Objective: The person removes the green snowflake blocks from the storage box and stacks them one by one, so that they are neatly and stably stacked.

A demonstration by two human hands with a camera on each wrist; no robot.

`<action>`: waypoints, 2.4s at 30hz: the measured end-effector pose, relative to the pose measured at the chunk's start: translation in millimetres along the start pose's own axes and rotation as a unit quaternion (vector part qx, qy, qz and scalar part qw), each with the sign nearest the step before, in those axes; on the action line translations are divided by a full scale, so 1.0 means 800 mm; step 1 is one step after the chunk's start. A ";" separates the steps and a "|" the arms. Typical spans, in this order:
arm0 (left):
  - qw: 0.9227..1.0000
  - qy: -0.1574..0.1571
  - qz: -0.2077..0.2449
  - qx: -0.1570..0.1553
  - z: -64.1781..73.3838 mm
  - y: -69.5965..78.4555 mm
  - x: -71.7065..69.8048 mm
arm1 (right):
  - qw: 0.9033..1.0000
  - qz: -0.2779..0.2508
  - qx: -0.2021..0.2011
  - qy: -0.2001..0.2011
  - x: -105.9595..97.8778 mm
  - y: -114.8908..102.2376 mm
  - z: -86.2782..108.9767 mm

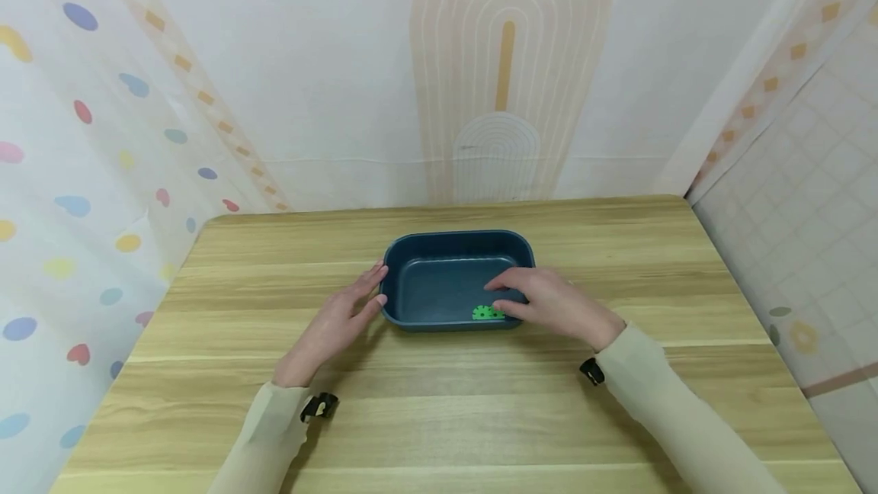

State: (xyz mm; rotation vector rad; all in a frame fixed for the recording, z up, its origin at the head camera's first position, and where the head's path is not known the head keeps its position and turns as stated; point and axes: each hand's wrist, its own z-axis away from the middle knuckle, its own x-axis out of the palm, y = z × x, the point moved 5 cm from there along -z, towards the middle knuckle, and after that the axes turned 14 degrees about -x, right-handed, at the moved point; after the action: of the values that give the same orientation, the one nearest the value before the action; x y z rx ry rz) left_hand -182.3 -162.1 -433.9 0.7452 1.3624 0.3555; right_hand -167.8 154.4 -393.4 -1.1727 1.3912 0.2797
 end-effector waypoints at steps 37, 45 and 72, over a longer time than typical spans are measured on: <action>1.000 0.005 0.002 0.006 0.000 0.003 0.008 | 0.995 -0.060 0.000 -0.084 0.042 0.034 -0.067; 1.000 0.007 -0.002 0.005 0.000 0.002 0.008 | 0.993 -0.057 0.011 -0.103 0.047 0.040 -0.074; 1.000 0.002 -0.003 0.001 0.004 0.008 0.008 | 0.987 -0.015 -0.008 -0.158 0.062 0.041 -0.078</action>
State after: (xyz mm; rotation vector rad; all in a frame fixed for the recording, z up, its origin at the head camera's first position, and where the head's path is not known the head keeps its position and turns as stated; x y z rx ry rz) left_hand -177.0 -154.3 -434.1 0.7427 1.3698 0.3506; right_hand -218.0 98.8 -436.1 -1.1071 1.0947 0.4367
